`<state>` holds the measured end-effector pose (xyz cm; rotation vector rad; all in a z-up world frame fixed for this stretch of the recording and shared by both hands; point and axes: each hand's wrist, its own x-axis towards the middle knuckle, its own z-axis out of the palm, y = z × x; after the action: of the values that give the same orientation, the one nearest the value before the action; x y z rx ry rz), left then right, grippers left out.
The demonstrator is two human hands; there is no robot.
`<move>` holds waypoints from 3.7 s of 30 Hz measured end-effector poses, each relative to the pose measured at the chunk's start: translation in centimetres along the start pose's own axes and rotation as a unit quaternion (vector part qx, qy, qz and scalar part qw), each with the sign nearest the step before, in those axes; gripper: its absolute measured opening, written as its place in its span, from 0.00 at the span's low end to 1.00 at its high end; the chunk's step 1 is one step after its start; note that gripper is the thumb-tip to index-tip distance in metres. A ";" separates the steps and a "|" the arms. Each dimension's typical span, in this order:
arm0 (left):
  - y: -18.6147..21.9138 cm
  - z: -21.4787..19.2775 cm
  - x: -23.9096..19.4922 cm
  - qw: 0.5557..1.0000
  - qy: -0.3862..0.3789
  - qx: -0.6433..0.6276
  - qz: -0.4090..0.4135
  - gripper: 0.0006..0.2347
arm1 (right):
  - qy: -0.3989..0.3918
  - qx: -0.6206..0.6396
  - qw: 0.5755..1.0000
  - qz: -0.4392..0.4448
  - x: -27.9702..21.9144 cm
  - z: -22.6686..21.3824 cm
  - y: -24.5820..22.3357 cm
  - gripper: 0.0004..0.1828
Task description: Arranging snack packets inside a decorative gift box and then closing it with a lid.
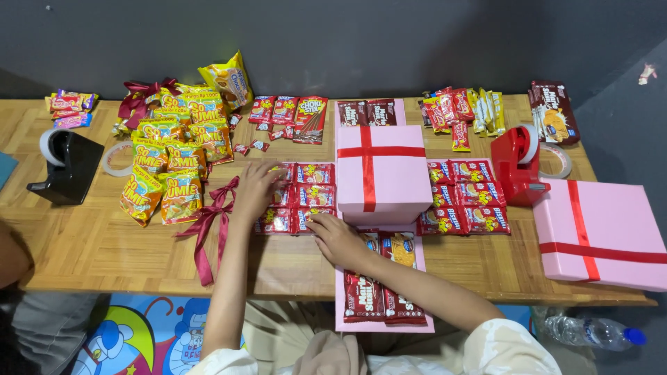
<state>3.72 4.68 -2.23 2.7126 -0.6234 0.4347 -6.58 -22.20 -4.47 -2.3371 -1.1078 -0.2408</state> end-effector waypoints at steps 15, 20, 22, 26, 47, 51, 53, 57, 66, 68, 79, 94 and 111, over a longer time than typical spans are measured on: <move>-2.6 0.1 0.2 0.986 -0.106 0.011 -0.129 0.11 | 0.002 0.003 1.000 0.001 0.0 -0.2 -0.2 0.22; -0.9 -1.5 0.1 0.983 -0.134 0.022 -0.122 0.14 | 0.001 -0.003 1.000 -0.002 0.1 -0.2 -0.2 0.22; 0.0 -2.0 -0.1 0.983 -0.137 0.003 -0.120 0.15 | 0.001 -0.003 1.000 0.002 0.1 -0.1 -0.2 0.22; -0.7 0.5 -0.3 0.993 -0.087 -0.002 -0.080 0.14 | -0.001 -0.009 1.000 0.003 0.0 -0.2 -0.2 0.22; -0.8 -1.0 -1.9 0.969 -0.178 -0.138 -0.105 0.29 | 0.014 -0.022 1.000 -0.002 0.0 0.3 -0.2 0.22; -0.1 -1.2 -2.0 0.971 -0.195 -0.078 -0.111 0.29 | -0.004 -0.008 1.000 -0.011 0.1 0.7 0.6 0.23; 0.2 -0.5 -2.6 0.977 -0.177 -0.068 -0.102 0.30 | -0.044 0.022 0.999 -0.006 -0.1 -1.4 -0.2 0.25; 3.9 -1.1 -3.5 0.979 -0.044 -0.200 -0.022 0.16 | -0.160 0.106 0.981 0.024 -1.1 -8.4 -2.7 0.31; 19.9 1.4 -3.0 0.919 -0.065 -0.317 0.227 0.09 | -0.264 0.284 0.895 0.220 -11.1 -19.7 4.9 0.15; 22.3 2.4 -1.9 0.916 -0.074 -0.299 0.258 0.09 | -0.173 0.252 0.916 0.262 -13.1 -19.6 8.1 0.14; 30.3 4.6 -0.4 0.902 -0.259 -0.194 0.284 0.25 | -0.047 -0.069 0.944 0.318 -12.9 -15.3 14.2 0.39; 31.3 11.0 -0.2 0.956 -0.178 -0.047 0.229 0.35 | -0.116 0.009 0.935 0.336 -10.1 -20.5 11.7 0.36; 34.9 12.9 2.2 0.960 -0.180 -0.043 0.211 0.31 | -0.198 -0.006 0.923 0.331 -15.1 -27.7 17.1 0.65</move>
<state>-7.80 -30.72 -4.63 2.5843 -1.2987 -0.0006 -1.52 -55.96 6.42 -2.6816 -0.4059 0.4939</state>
